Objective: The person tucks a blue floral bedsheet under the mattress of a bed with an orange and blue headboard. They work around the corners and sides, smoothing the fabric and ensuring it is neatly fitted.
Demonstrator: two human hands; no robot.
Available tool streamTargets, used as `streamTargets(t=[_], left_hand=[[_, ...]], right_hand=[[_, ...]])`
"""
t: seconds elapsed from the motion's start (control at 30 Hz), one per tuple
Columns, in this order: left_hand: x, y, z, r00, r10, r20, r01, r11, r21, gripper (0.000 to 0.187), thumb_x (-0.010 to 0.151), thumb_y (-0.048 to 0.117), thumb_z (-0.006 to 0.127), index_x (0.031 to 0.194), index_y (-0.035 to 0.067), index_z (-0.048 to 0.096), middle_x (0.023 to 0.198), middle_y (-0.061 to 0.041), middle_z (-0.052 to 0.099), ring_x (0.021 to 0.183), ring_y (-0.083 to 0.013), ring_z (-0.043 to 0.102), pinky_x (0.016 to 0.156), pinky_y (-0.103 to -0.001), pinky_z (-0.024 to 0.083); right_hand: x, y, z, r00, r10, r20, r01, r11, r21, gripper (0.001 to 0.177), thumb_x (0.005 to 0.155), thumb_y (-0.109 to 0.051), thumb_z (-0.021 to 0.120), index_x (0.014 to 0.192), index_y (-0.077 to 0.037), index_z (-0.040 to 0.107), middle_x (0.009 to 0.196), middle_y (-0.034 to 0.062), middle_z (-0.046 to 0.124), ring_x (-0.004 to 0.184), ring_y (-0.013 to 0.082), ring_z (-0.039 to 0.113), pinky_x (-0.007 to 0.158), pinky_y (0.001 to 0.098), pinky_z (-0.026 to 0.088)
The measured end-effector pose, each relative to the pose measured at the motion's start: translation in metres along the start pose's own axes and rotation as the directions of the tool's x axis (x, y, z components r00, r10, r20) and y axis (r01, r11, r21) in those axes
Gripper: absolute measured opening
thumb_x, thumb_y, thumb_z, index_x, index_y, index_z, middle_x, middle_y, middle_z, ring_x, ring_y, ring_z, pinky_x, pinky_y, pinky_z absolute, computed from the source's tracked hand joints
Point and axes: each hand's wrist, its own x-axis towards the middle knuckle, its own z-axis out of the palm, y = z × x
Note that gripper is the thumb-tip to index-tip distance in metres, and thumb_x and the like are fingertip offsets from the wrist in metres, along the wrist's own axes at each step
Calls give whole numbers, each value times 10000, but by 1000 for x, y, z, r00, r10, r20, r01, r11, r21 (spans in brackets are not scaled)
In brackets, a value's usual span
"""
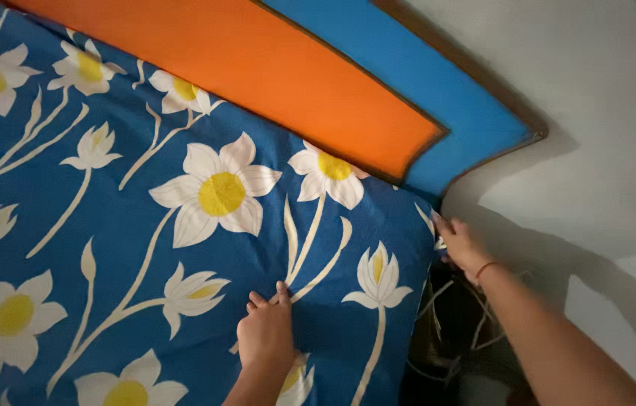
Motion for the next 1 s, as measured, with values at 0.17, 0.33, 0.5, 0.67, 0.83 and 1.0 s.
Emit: streamTargets(t=[0.17, 0.33, 0.5, 0.67, 0.83, 1.0], left_hand=[[-1, 1, -4, 973, -14, 232, 21, 999, -31, 1224, 757, 383, 925, 1639, 185, 100, 1583, -340, 267, 1455, -367, 390, 1034, -340, 512], [-2, 2, -5, 990, -29, 141, 36, 998, -47, 1054, 839, 269, 850, 1634, 201, 161, 1562, -328, 332, 1411, -371, 462, 971, -355, 562], [-1, 0, -4, 979, -16, 205, 23, 999, -33, 1105, 827, 283, 875, 1636, 197, 127, 1585, -323, 268, 1439, -374, 411, 996, -359, 537], [0, 0, -3, 981, -23, 193, 35, 998, -56, 1051, 844, 259, 847, 1634, 187, 157, 1578, -331, 300, 1424, -368, 442, 976, -351, 553], [5, -1, 2, 992, -10, 126, 14, 999, -36, 1017, 864, 207, 822, 1631, 187, 155, 1559, -343, 311, 1402, -380, 460, 954, -357, 568], [2, -2, 3, 989, 0, 150, 7, 999, -44, 1080, 823, 231, 861, 1634, 184, 150, 1558, -350, 309, 1411, -382, 445, 971, -359, 557]], right_hand=[[16, 10, -34, 937, 122, 328, -101, 991, -83, 580, 818, -522, 746, 1220, -113, 664, 1132, 63, 697, 1062, 175, 631, 734, 310, 595], [35, 12, -49, 937, 84, 339, 49, 929, -366, 526, 854, -471, 762, 1159, -45, 721, 1056, 124, 728, 1067, 281, 679, 977, 454, 562], [19, 4, -56, 940, 98, 327, 62, 894, -444, 522, 951, -517, 573, 1224, -105, 741, 1262, 141, 684, 1279, 312, 564, 1159, 546, 378], [-1, -24, -79, 920, 164, 357, -33, 938, -344, 523, 965, -493, 550, 1368, -162, 587, 1471, 163, 562, 1467, 312, 397, 1235, 540, 256], [-1, -43, -105, 928, 173, 330, -43, 929, -367, 507, 968, -495, 574, 1252, -83, 654, 1233, 219, 702, 1270, 362, 597, 1180, 546, 343], [15, -25, -100, 980, 60, 191, 26, 907, -420, 523, 960, -484, 626, 1173, -25, 753, 1114, 203, 780, 1134, 375, 739, 1060, 499, 517]])
